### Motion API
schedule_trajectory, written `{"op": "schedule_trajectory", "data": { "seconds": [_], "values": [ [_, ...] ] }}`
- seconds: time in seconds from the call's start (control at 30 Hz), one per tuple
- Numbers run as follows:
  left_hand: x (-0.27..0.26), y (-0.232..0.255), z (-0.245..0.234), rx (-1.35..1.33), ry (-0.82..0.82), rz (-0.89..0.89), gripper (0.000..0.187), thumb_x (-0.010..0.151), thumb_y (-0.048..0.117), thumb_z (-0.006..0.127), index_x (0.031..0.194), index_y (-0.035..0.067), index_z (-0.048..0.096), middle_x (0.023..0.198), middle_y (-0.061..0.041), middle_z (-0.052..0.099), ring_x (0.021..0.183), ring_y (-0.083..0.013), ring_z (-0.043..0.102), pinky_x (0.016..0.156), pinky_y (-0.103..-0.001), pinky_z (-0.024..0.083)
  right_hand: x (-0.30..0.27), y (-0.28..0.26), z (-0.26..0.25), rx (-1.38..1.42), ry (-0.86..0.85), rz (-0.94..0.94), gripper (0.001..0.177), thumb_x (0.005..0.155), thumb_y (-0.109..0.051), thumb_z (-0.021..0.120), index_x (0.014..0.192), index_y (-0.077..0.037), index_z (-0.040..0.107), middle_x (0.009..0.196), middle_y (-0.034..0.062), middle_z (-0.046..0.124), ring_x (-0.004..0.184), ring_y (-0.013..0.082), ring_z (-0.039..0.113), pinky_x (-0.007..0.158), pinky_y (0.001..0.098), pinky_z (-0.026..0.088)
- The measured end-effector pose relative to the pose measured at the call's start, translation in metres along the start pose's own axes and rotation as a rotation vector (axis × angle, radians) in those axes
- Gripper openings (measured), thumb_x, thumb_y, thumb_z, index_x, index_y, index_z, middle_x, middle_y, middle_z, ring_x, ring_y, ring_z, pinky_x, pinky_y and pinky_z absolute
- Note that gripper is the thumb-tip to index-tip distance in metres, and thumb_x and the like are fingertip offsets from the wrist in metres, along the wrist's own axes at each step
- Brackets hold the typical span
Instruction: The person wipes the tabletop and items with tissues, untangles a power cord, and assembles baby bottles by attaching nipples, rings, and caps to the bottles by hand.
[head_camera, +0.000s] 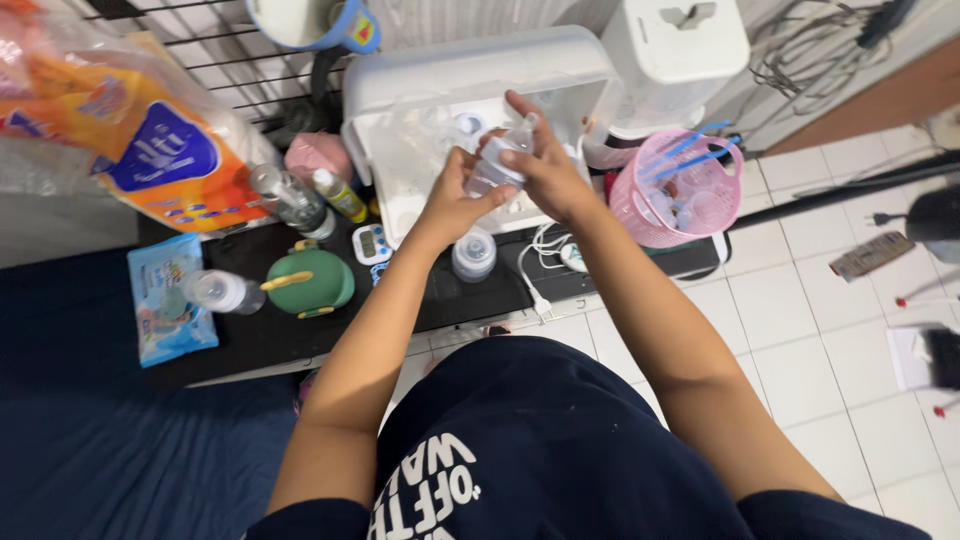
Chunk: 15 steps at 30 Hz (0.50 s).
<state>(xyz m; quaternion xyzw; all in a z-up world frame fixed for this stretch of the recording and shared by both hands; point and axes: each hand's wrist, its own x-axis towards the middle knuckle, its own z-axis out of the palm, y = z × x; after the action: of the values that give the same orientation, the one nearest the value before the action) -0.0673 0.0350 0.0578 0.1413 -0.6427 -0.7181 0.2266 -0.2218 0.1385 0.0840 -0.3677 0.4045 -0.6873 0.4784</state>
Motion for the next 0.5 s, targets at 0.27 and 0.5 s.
{"op": "schedule_trajectory", "data": {
  "seconds": [0.27, 0.5],
  "values": [
    [-0.006, -0.003, 0.032, 0.528, 0.143, 0.167, 0.069, 0.084, 0.033, 0.091, 0.117, 0.002, 0.039, 0.103, -0.019, 0.068, 0.092, -0.0268, 0.072, 0.081, -0.038, 0.057, -0.016, 0.013, -0.026, -0.101, 0.159, -0.039, 0.088, 0.094, -0.013, 0.07, 0.164, -0.012, 0.018, 0.128, 0.0129, 0.063, 0.12, 0.0248, 0.062, 0.107, 0.0404, 0.051],
    [0.008, -0.012, 0.022, 0.591, 0.161, 0.164, 0.077, 0.076, 0.037, 0.092, 0.12, 0.002, 0.04, 0.111, -0.019, 0.066, 0.094, -0.0277, 0.07, 0.077, -0.04, 0.058, -0.056, -0.023, -0.152, -0.958, 0.506, 0.149, 0.056, 0.093, -0.035, 0.07, 0.139, -0.006, 0.057, 0.121, 0.0139, 0.073, 0.113, 0.0223, 0.07, 0.097, 0.0342, 0.054]
  ]
}}
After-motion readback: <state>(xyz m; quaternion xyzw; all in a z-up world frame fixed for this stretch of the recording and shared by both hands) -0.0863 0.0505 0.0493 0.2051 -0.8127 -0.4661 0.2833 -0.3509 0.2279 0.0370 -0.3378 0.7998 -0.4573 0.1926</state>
